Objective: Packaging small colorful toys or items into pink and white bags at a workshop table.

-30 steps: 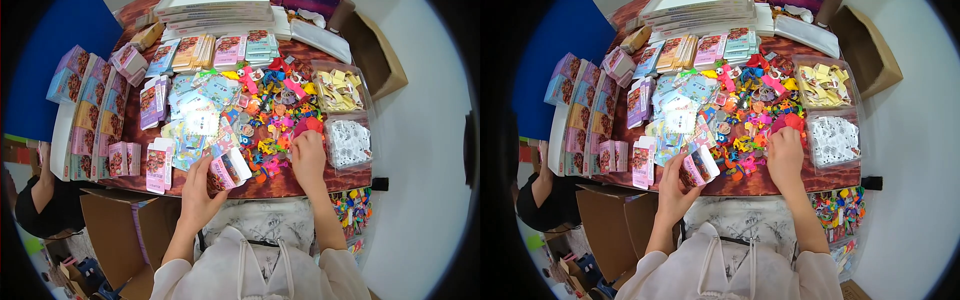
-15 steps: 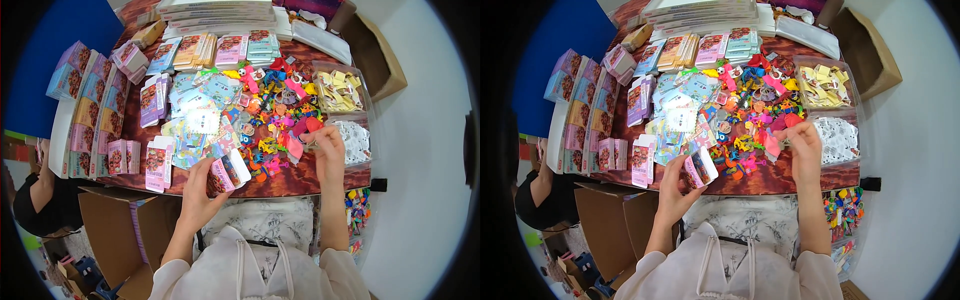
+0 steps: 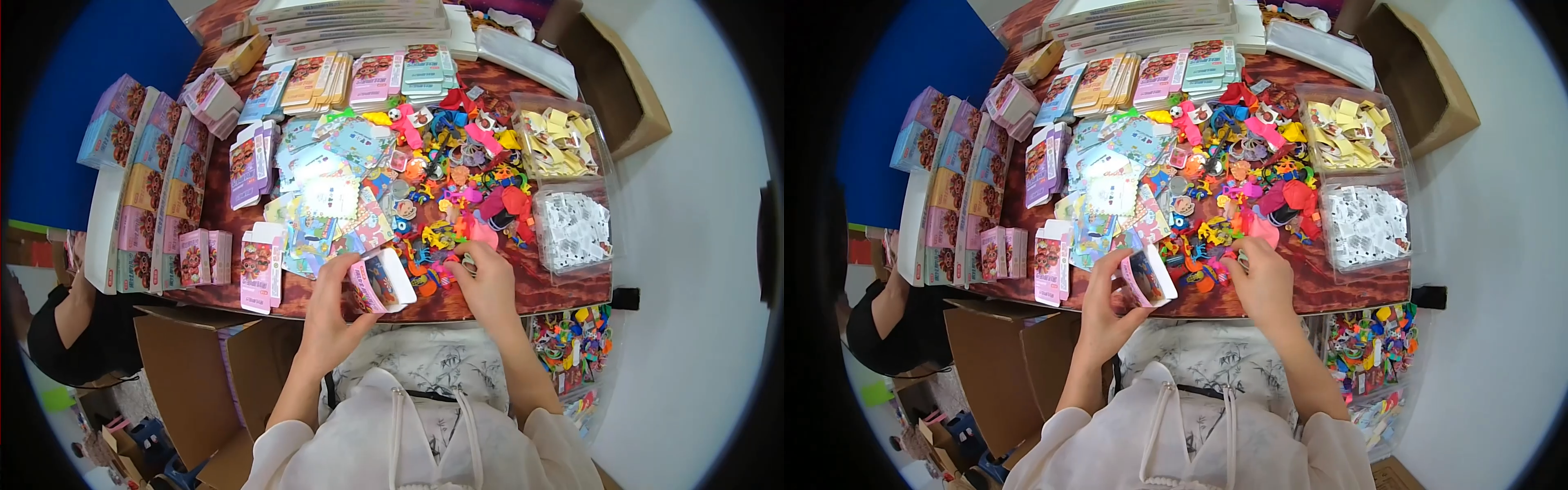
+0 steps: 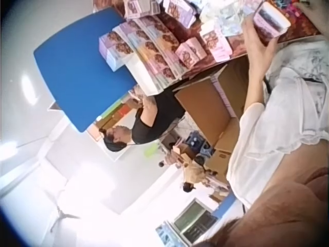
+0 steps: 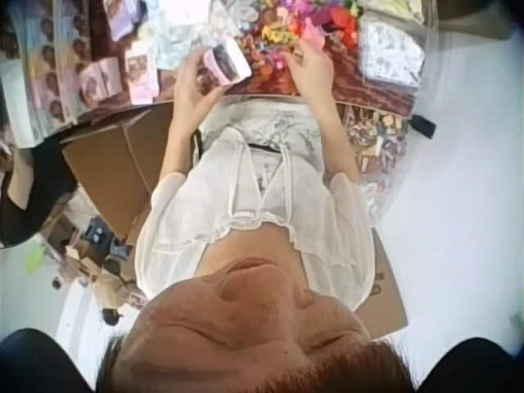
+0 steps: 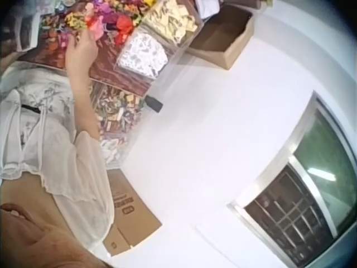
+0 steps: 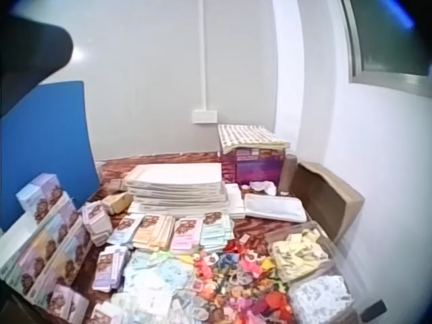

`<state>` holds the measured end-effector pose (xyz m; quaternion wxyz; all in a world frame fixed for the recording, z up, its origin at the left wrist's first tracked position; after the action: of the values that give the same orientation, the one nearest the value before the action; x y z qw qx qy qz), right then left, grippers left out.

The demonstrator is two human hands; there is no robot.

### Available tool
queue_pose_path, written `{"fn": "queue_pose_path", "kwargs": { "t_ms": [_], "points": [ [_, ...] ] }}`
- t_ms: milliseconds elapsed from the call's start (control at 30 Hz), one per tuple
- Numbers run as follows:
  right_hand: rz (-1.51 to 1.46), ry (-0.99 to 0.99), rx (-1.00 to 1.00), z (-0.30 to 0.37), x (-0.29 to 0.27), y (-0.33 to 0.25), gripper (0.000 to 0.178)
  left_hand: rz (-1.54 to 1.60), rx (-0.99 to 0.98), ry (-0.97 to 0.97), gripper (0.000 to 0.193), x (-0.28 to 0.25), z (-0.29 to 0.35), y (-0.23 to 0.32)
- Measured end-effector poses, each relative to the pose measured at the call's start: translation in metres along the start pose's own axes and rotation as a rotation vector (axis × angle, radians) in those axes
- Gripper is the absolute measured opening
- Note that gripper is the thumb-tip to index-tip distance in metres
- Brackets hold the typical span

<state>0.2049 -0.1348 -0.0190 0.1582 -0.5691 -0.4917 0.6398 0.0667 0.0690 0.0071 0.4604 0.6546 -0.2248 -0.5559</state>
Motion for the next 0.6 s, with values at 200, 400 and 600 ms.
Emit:
{"fn": "queue_pose_path", "kwargs": {
  "t_ms": [200,400,600],
  "points": [
    [-0.218,0.093,0.083,-0.002,-0.015,-0.002,0.013,0.076,0.002,-0.04,0.079,0.004,0.001,0.005],
    [-0.231,0.073,0.128,-0.015,-0.022,-0.01,0.014,-0.129,0.046,-0.035,0.082,0.009,0.0,0.018],
    [-0.369,0.048,0.162,-0.009,-0.034,-0.022,0.014,-0.197,0.083,-0.028,0.082,0.01,0.002,0.025]
  ]
}}
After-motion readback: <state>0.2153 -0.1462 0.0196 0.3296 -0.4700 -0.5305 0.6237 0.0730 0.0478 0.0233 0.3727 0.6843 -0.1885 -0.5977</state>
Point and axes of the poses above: each hand's wrist, its own z-axis away from the middle knuckle, its own x-axis out of the palm, y = z × x, the point moved 9 cm from there along -z, towards the middle knuckle, and after that the axes turned 4 degrees about -x, right-handed, at the moved point
